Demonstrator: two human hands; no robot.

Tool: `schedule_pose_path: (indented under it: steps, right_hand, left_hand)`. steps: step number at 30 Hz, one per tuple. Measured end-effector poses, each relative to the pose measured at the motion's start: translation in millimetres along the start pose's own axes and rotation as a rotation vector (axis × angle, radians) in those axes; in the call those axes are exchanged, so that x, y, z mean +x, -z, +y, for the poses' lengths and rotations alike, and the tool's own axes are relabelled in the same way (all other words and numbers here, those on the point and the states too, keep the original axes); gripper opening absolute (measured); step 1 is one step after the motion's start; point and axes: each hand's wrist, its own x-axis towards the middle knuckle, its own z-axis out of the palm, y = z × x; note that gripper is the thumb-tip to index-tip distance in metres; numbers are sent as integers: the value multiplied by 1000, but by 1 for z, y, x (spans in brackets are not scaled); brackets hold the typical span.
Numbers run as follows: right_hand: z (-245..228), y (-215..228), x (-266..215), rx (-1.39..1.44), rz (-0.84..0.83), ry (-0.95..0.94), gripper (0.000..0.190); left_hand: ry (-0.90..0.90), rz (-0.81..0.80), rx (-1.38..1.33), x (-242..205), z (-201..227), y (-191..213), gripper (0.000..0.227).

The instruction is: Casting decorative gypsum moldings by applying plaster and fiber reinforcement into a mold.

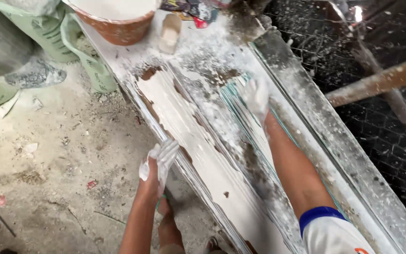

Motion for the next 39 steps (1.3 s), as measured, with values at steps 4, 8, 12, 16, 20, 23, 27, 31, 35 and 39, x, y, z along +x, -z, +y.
schedule_pose_path:
  steps: [4, 8, 12, 16, 20, 23, 27, 31, 35, 39]
  right_hand:
    - [88, -47, 11, 461, -104, -382, 36]
    - [54, -65, 33, 548, -174, -504, 37]
    - [-110, -33, 67, 629, -436, -318, 65]
    - [-175, -79, 85, 580, -478, -154, 70]
    - [-186, -117, 95, 467, -560, 47, 71]
    - [-174, -145, 103, 291, -570, 132, 68]
    - [-166, -140, 89, 177, -558, 204, 64]
    - [-157, -130, 35, 230, -427, 197, 60]
    - [-144, -85, -45, 264, -342, 224, 56]
    - [-127, -47, -150, 293, -286, 251, 51]
  left_hand:
    - [-10, 24, 24, 52, 52, 7, 73]
    - [-223, 22, 303, 106, 38, 37, 62]
    - [-483, 163, 916, 147, 48, 5, 62]
    - [-427, 187, 1383, 207, 33, -6, 78]
    - [-224, 257, 1629, 218, 41, -16, 84]
    - [-340, 358, 1668, 235, 22, 0, 89]
    - [-476, 410, 1721, 223, 14, -5, 94]
    - [-291, 340, 1792, 182, 1, -28, 98]
    - [-238, 344, 1770, 113, -51, -52, 97]
    - [-367, 385, 1757, 23, -132, -74, 88]
